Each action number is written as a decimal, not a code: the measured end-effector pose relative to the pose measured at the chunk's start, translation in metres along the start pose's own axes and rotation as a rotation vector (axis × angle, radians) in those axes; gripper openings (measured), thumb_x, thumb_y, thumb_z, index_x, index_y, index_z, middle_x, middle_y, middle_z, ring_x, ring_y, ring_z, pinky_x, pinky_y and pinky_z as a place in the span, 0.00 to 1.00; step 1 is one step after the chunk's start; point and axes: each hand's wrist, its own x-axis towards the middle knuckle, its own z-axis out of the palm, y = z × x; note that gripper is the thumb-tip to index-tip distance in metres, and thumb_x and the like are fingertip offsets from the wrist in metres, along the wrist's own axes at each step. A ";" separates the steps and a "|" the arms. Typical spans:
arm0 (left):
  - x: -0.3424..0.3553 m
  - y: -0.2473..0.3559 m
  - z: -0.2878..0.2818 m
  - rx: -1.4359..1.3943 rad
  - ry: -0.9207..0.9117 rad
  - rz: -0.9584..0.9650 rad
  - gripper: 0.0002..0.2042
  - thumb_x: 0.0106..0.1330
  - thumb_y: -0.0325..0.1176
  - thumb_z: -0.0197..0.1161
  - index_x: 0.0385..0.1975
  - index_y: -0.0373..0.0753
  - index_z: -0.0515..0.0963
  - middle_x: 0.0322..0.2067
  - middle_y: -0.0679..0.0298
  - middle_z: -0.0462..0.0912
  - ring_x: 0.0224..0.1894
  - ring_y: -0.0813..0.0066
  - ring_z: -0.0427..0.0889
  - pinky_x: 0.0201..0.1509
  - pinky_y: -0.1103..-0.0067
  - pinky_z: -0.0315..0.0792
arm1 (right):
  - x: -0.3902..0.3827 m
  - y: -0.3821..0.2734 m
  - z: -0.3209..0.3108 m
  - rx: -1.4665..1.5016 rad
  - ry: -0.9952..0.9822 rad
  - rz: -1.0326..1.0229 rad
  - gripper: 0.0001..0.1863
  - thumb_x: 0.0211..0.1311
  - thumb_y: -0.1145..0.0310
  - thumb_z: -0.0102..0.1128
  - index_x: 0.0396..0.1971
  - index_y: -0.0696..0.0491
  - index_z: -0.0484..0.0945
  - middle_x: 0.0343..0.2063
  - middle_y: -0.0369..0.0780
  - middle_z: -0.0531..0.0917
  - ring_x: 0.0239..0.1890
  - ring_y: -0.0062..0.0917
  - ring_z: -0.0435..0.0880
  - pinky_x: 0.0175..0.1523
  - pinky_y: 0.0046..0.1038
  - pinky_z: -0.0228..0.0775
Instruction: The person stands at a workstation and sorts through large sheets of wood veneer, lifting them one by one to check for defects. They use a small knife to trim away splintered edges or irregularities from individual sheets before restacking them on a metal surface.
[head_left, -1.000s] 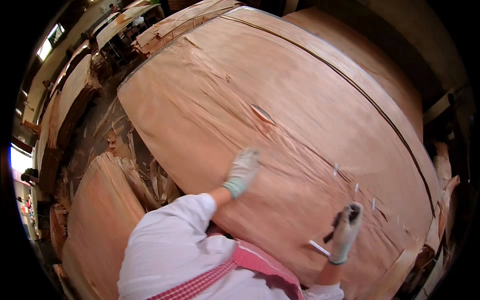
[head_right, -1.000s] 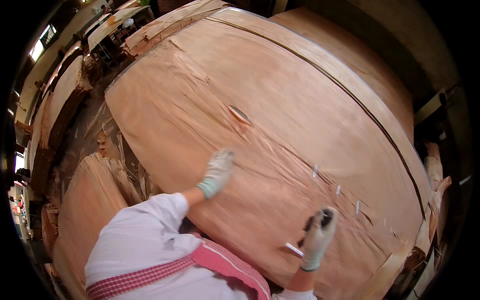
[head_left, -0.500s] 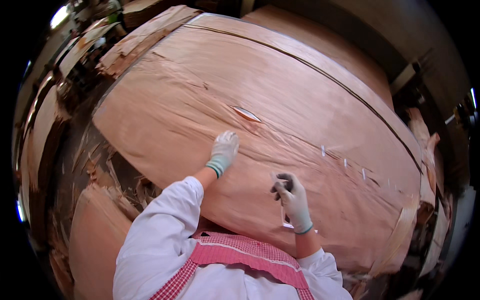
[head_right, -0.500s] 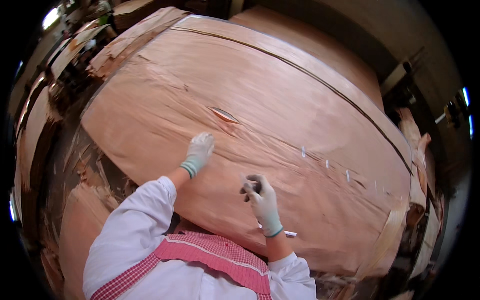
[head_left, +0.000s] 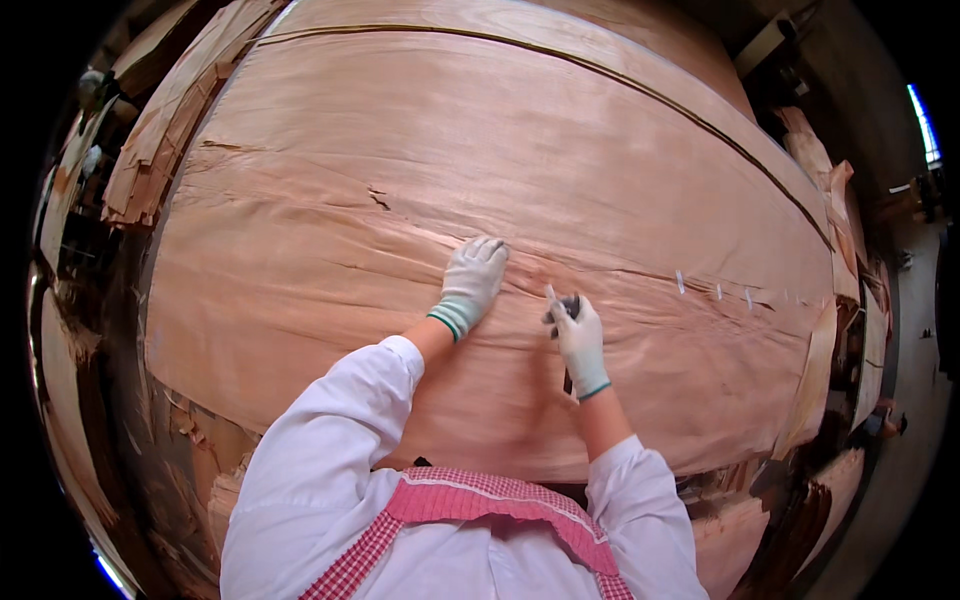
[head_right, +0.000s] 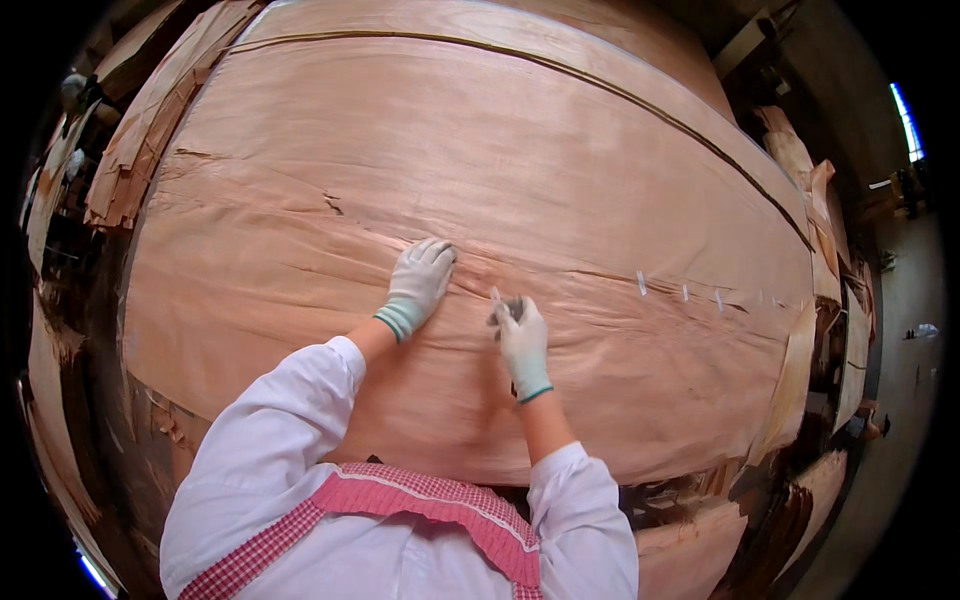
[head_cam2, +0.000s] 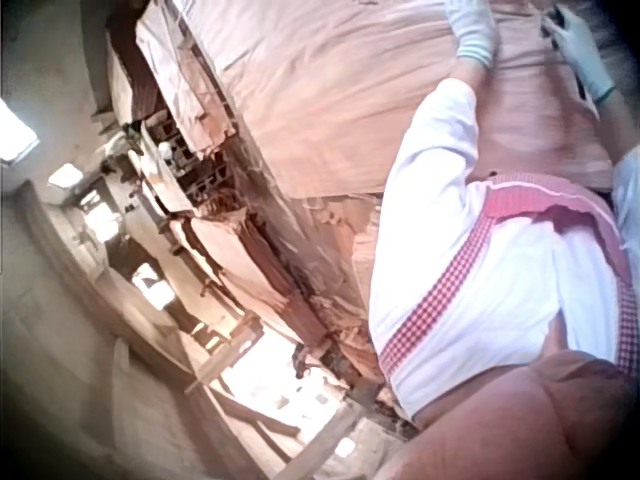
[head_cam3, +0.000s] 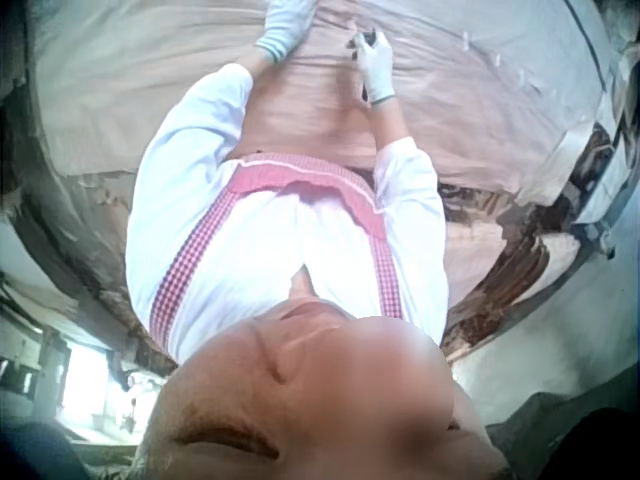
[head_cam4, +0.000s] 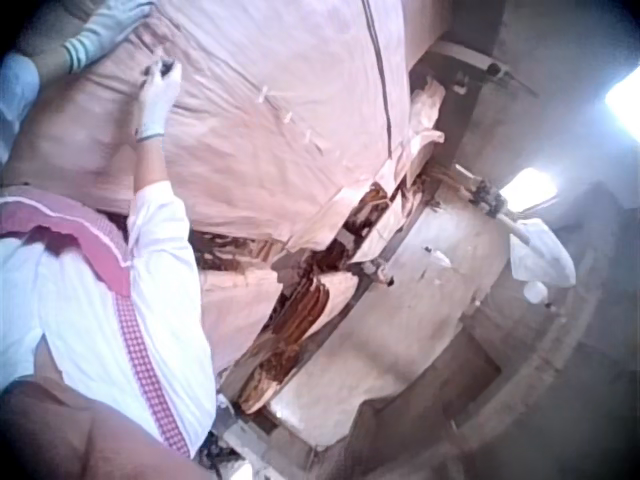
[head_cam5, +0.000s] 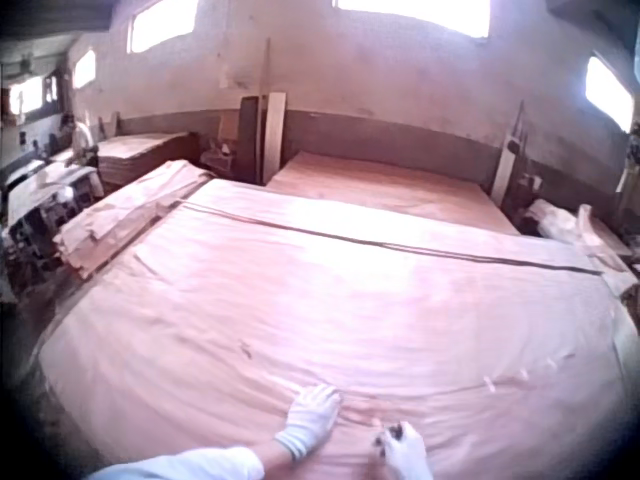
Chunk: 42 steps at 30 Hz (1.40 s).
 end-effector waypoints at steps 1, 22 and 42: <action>-0.001 -0.004 0.000 -0.017 -0.001 -0.007 0.11 0.57 0.32 0.59 0.40 0.39 0.77 0.46 0.58 0.80 0.53 0.60 0.75 0.60 0.65 0.67 | 0.013 -0.004 0.013 -0.028 0.018 0.005 0.08 0.65 0.69 0.58 0.29 0.57 0.73 0.22 0.38 0.81 0.20 0.16 0.75 0.25 0.20 0.67; 0.047 0.019 0.002 0.179 -0.570 0.220 0.21 0.64 0.30 0.48 0.58 0.37 0.69 0.63 0.53 0.67 0.67 0.62 0.64 0.72 0.65 0.52 | 0.119 -0.018 -0.053 -0.834 0.126 0.015 0.13 0.56 0.63 0.61 0.31 0.58 0.80 0.31 0.52 0.83 0.38 0.48 0.82 0.43 0.42 0.73; 0.038 0.064 0.037 -0.348 -0.180 0.127 0.13 0.55 0.27 0.57 0.41 0.38 0.78 0.46 0.56 0.78 0.55 0.58 0.73 0.64 0.67 0.63 | 0.028 -0.057 -0.117 -0.185 0.132 -0.230 0.08 0.68 0.66 0.55 0.30 0.51 0.70 0.19 0.32 0.72 0.17 0.13 0.66 0.20 0.18 0.56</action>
